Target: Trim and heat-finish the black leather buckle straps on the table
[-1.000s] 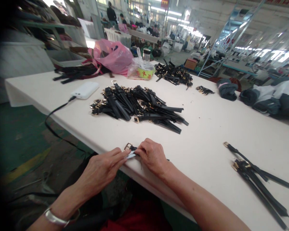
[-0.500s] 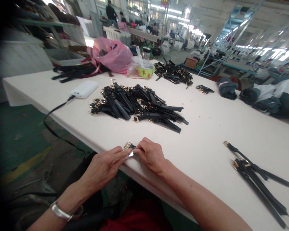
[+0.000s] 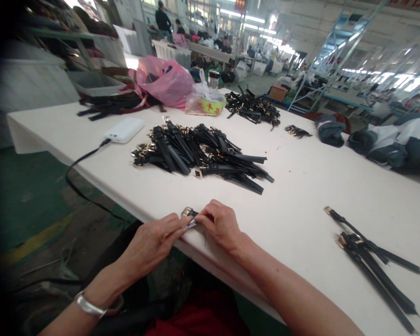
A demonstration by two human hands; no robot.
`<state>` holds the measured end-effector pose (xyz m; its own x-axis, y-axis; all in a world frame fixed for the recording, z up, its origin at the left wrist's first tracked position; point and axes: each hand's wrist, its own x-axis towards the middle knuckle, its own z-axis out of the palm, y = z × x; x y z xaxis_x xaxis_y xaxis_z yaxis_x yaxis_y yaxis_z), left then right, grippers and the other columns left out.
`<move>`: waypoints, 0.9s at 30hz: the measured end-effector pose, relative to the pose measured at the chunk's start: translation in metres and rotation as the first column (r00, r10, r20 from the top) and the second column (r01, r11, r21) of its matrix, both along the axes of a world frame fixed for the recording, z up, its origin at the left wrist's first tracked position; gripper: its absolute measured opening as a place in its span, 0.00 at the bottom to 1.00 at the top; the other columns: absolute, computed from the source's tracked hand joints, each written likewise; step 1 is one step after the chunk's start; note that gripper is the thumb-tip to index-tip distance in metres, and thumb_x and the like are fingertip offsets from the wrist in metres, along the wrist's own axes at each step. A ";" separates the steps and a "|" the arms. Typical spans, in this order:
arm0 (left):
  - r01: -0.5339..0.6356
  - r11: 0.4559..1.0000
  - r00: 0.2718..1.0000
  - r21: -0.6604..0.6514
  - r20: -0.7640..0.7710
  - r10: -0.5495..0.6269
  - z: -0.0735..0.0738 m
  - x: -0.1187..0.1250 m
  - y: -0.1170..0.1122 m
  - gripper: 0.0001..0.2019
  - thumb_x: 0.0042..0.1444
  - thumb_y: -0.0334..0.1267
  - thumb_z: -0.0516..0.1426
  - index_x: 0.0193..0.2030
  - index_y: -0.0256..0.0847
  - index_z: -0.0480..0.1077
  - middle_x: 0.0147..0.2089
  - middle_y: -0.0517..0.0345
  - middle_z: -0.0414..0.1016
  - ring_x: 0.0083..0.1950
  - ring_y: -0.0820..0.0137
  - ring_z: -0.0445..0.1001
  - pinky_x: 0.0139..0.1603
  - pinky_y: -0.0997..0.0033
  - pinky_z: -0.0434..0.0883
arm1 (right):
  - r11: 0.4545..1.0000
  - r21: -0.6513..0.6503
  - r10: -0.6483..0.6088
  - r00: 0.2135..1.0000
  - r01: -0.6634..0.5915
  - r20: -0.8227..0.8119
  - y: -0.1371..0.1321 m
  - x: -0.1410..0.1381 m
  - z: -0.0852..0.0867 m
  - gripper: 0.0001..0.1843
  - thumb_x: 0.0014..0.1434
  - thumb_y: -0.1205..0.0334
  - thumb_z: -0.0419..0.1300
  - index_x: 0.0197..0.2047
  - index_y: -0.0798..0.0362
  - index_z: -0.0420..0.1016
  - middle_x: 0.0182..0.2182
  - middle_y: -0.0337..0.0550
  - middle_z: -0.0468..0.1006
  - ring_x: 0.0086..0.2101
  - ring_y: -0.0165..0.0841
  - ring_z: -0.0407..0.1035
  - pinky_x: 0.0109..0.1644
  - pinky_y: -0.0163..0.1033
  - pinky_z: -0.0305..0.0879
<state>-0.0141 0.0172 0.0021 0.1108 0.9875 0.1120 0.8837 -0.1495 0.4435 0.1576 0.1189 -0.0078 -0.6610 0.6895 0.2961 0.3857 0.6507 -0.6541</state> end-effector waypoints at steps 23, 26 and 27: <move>-0.011 0.999 0.999 0.042 -0.037 0.012 -0.003 0.003 -0.002 0.16 0.67 0.38 0.44 0.55 0.45 0.67 0.39 0.57 0.74 0.36 0.71 0.74 0.36 0.73 0.68 | 0.999 -0.051 -0.003 0.998 0.000 -0.056 0.001 0.000 -0.002 0.10 0.58 0.62 0.61 0.26 0.54 0.74 0.25 0.37 0.70 0.28 0.27 0.65 0.33 0.32 0.60; 0.001 1.000 0.998 0.030 -0.061 0.001 0.002 0.002 0.000 0.16 0.66 0.38 0.44 0.54 0.46 0.68 0.41 0.58 0.75 0.37 0.69 0.74 0.36 0.71 0.68 | 0.999 -0.041 -0.011 0.997 0.008 -0.073 0.001 0.000 -0.002 0.10 0.58 0.62 0.62 0.25 0.54 0.73 0.24 0.37 0.70 0.27 0.27 0.65 0.33 0.32 0.59; 0.004 1.000 0.997 0.027 -0.073 -0.002 0.003 0.002 0.001 0.16 0.66 0.38 0.44 0.53 0.46 0.68 0.40 0.58 0.74 0.36 0.69 0.74 0.35 0.71 0.68 | 0.999 -0.037 -0.012 0.997 0.009 -0.077 0.001 0.000 -0.002 0.10 0.57 0.62 0.62 0.25 0.54 0.73 0.24 0.37 0.70 0.27 0.27 0.65 0.32 0.32 0.59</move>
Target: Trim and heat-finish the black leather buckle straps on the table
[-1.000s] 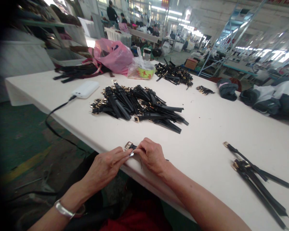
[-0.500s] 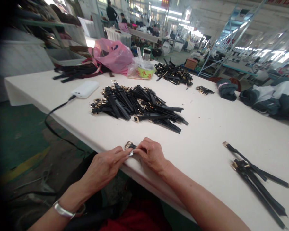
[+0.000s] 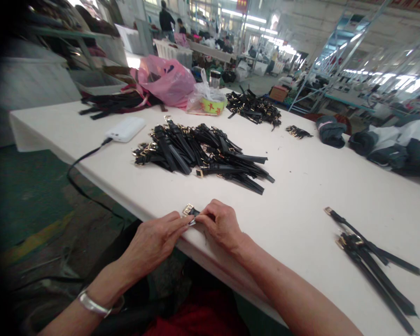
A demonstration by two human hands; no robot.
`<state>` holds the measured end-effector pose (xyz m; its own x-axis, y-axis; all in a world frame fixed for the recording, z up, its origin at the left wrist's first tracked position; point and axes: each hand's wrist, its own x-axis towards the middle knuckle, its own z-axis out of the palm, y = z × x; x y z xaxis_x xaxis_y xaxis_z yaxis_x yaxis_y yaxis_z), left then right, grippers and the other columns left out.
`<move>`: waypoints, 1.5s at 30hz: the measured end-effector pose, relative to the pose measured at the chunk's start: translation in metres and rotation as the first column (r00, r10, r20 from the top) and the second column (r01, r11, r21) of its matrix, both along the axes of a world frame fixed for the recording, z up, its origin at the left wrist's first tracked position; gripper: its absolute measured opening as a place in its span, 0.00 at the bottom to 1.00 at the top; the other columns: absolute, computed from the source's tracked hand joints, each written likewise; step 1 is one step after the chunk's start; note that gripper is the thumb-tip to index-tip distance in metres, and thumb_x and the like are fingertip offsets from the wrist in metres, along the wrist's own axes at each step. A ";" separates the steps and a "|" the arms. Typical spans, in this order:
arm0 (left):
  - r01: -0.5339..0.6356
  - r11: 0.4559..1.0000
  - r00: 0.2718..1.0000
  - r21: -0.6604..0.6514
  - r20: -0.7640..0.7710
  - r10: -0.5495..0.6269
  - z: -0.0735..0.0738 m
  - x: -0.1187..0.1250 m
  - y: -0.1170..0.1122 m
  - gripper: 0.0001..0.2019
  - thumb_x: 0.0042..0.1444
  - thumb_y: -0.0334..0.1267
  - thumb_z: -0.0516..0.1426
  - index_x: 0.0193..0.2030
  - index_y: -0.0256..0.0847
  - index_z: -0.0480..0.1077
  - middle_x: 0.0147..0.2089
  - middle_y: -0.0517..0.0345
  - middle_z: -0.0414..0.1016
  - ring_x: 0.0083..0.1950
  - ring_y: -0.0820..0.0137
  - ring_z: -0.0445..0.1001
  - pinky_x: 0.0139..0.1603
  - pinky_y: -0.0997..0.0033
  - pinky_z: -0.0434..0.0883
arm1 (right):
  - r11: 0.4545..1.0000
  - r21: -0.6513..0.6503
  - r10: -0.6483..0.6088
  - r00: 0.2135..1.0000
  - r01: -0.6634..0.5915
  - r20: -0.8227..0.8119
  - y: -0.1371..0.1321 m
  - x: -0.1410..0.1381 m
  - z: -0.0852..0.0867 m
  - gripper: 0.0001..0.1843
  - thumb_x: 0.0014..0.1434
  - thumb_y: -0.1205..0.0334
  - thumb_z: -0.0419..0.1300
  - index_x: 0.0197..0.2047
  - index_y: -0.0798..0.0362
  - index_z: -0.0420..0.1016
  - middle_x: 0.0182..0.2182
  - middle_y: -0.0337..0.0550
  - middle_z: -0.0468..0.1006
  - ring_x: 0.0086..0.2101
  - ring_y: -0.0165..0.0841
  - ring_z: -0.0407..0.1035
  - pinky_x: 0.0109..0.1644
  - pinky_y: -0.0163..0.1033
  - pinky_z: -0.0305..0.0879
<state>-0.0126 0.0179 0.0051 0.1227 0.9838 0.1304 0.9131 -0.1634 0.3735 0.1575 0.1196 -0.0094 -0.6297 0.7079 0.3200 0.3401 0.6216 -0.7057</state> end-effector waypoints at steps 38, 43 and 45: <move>-0.302 0.949 0.891 -0.091 0.327 0.315 -0.011 -0.024 -0.003 0.21 0.55 0.42 0.56 0.56 0.45 0.70 0.52 0.57 0.77 0.48 0.63 0.76 0.49 0.67 0.69 | 0.874 -0.428 0.387 0.863 -0.231 0.324 0.006 0.048 0.088 0.19 0.50 0.60 0.66 0.47 0.50 0.73 0.39 0.40 0.76 0.36 0.31 0.70 0.40 0.36 0.65; -0.209 0.973 0.896 -0.093 0.381 0.229 -0.003 -0.019 0.010 0.17 0.55 0.36 0.54 0.50 0.49 0.74 0.46 0.61 0.80 0.44 0.66 0.77 0.44 0.71 0.69 | 0.999 0.022 -0.048 0.912 0.042 0.407 -0.003 0.014 0.034 0.18 0.48 0.60 0.67 0.44 0.50 0.74 0.38 0.41 0.75 0.38 0.34 0.68 0.43 0.39 0.62; -0.158 0.984 0.921 -0.086 0.346 0.179 0.000 -0.017 0.014 0.15 0.56 0.35 0.52 0.47 0.49 0.76 0.40 0.61 0.80 0.39 0.67 0.76 0.40 0.71 0.68 | 0.998 0.059 -0.040 0.910 0.018 0.412 -0.002 0.008 0.023 0.12 0.51 0.61 0.65 0.41 0.49 0.76 0.35 0.41 0.75 0.39 0.34 0.67 0.44 0.38 0.61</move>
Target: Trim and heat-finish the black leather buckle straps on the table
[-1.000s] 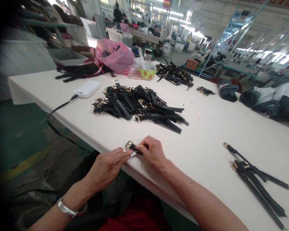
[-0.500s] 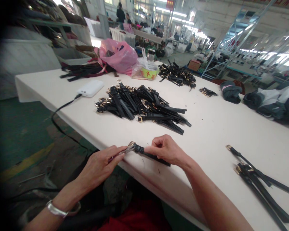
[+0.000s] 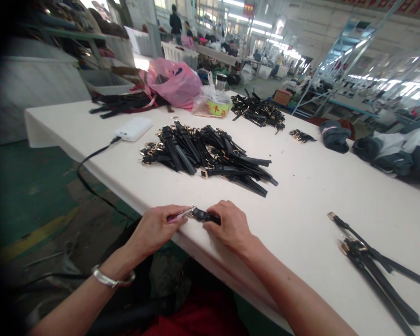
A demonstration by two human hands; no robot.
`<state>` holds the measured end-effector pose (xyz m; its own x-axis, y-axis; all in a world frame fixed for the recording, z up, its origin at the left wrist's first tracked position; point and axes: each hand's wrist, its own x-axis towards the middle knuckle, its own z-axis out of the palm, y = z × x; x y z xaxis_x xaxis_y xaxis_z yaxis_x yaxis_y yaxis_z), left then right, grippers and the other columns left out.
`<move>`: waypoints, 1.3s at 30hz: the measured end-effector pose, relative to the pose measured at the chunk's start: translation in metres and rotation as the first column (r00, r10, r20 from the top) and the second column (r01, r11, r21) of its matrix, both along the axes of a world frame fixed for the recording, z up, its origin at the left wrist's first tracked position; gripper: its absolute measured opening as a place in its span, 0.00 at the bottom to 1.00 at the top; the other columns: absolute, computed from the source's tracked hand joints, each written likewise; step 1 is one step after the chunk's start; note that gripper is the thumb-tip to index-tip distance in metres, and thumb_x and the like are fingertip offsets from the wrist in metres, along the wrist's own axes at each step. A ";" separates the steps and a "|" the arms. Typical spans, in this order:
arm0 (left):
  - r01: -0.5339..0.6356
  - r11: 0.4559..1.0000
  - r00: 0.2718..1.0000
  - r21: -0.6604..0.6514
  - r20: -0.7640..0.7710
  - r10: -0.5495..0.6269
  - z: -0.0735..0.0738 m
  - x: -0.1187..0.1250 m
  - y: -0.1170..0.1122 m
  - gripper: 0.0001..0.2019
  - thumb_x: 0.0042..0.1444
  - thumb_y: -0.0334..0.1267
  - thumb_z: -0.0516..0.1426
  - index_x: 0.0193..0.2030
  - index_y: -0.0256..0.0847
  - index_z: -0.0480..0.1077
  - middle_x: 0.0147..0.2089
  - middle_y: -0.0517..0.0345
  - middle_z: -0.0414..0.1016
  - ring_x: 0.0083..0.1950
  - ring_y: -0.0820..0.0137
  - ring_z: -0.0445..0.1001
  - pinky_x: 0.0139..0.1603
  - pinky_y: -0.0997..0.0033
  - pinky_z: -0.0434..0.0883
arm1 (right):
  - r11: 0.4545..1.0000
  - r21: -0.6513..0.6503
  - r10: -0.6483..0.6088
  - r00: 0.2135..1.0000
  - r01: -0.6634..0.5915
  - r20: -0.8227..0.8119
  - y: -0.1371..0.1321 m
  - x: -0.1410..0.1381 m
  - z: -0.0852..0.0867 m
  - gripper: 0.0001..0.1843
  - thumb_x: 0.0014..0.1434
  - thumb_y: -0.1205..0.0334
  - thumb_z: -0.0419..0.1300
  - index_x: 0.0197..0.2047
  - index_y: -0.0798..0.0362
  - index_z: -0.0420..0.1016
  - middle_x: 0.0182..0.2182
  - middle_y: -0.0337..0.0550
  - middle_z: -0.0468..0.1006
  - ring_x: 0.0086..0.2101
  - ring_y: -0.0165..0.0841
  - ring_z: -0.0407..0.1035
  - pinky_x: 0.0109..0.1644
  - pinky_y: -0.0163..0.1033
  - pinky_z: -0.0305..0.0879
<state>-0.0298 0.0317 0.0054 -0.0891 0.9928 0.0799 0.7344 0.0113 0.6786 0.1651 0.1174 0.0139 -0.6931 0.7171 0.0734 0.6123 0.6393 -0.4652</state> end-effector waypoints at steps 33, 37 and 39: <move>-0.068 0.944 0.769 -0.322 0.586 0.255 0.007 0.026 0.013 0.14 0.50 0.42 0.54 0.18 0.38 0.64 0.15 0.62 0.69 0.11 0.81 0.53 0.14 0.79 0.47 | 0.996 0.067 -0.052 0.989 0.062 -0.138 -0.021 0.002 0.007 0.07 0.53 0.57 0.64 0.34 0.50 0.76 0.32 0.42 0.76 0.35 0.33 0.68 0.39 0.37 0.61; -0.103 0.945 0.852 -0.309 0.463 0.244 0.002 0.022 0.012 0.17 0.50 0.43 0.54 0.15 0.40 0.64 0.11 0.65 0.62 0.12 0.78 0.55 0.15 0.77 0.49 | 0.996 0.067 -0.046 0.977 0.061 -0.209 -0.023 -0.003 -0.002 0.05 0.53 0.59 0.64 0.29 0.51 0.77 0.32 0.42 0.75 0.37 0.34 0.67 0.41 0.37 0.61; -0.119 0.947 0.887 -0.298 0.397 0.236 -0.001 0.020 0.011 0.17 0.50 0.44 0.54 0.14 0.40 0.64 0.10 0.67 0.58 0.13 0.77 0.56 0.16 0.76 0.49 | 0.997 -0.016 -0.071 0.967 0.069 -0.243 -0.022 -0.005 -0.004 0.05 0.53 0.60 0.64 0.27 0.51 0.77 0.32 0.41 0.74 0.34 0.32 0.67 0.39 0.36 0.61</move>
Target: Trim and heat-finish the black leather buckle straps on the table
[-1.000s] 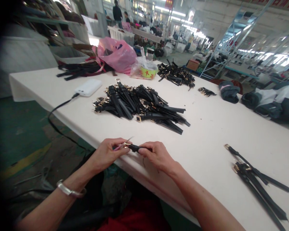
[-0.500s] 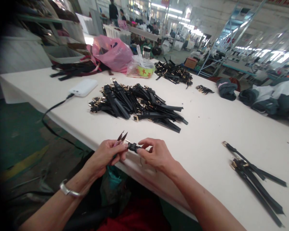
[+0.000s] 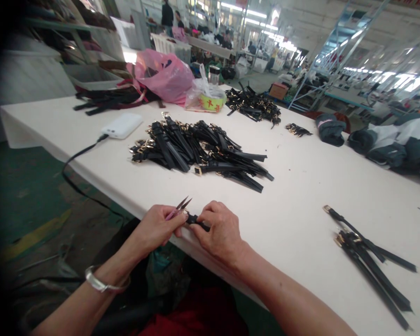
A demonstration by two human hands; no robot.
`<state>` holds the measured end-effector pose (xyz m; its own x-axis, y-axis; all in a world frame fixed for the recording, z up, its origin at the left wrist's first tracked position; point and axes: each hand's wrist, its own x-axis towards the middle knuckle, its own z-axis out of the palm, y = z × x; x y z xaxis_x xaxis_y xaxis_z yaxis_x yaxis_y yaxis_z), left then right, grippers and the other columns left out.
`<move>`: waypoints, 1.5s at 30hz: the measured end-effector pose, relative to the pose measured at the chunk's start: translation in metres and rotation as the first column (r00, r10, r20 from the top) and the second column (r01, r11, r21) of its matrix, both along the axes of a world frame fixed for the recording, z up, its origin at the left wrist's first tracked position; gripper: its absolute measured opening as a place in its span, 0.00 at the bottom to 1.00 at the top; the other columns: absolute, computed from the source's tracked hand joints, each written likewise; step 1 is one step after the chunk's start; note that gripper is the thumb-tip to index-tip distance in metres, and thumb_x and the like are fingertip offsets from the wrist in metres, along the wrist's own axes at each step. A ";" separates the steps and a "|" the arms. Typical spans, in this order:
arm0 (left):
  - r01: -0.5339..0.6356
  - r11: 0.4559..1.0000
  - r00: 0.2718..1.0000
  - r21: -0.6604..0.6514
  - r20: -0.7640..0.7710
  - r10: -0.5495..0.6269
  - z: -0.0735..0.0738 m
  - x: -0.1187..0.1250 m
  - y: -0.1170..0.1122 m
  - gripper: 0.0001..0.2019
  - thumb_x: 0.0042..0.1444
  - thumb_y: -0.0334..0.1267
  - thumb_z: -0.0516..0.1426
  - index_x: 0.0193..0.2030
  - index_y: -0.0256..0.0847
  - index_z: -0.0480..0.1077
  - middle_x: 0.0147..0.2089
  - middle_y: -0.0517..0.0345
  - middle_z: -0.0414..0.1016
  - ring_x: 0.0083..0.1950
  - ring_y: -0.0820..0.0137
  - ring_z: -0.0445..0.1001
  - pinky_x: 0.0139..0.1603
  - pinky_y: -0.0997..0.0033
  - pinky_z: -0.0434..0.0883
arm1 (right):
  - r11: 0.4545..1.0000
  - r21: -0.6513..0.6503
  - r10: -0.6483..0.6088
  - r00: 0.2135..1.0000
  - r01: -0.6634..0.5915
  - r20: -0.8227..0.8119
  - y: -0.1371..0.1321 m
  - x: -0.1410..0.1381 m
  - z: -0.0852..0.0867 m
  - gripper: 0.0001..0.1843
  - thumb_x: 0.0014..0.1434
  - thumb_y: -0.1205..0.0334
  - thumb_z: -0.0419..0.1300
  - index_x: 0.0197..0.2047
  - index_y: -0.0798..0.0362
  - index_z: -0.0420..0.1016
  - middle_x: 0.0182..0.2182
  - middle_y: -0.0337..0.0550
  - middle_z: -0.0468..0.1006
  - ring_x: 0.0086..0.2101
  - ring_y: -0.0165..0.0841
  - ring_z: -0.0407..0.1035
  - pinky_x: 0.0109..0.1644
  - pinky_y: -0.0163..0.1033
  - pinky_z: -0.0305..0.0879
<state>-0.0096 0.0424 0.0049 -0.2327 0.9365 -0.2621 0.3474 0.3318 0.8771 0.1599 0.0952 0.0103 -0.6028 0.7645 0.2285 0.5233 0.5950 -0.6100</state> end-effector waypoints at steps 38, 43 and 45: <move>0.428 0.866 0.417 0.258 -0.907 0.064 -0.003 0.002 -0.066 0.16 0.63 0.34 0.50 0.56 0.42 0.65 0.34 0.60 0.73 0.30 0.71 0.72 0.30 0.71 0.65 | 0.990 -0.104 -0.072 0.978 0.094 0.194 -0.009 -0.007 -0.007 0.09 0.64 0.58 0.51 0.34 0.50 0.68 0.30 0.37 0.74 0.30 0.30 0.65 0.34 0.34 0.52; 0.413 0.865 0.424 0.285 -0.901 0.095 -0.001 0.004 -0.070 0.16 0.64 0.35 0.49 0.58 0.41 0.64 0.33 0.61 0.72 0.30 0.71 0.72 0.30 0.70 0.66 | 0.990 -0.103 -0.073 0.979 0.094 0.189 -0.011 -0.008 -0.007 0.09 0.64 0.58 0.51 0.34 0.50 0.68 0.30 0.36 0.73 0.30 0.29 0.65 0.34 0.34 0.52; 0.420 0.875 0.438 0.243 -0.898 0.039 0.001 0.004 -0.069 0.16 0.64 0.35 0.49 0.57 0.42 0.64 0.33 0.61 0.72 0.30 0.71 0.72 0.30 0.71 0.66 | 0.990 -0.100 -0.080 0.979 0.100 0.188 -0.011 -0.008 -0.006 0.09 0.64 0.58 0.50 0.34 0.51 0.67 0.29 0.36 0.73 0.30 0.29 0.64 0.34 0.34 0.52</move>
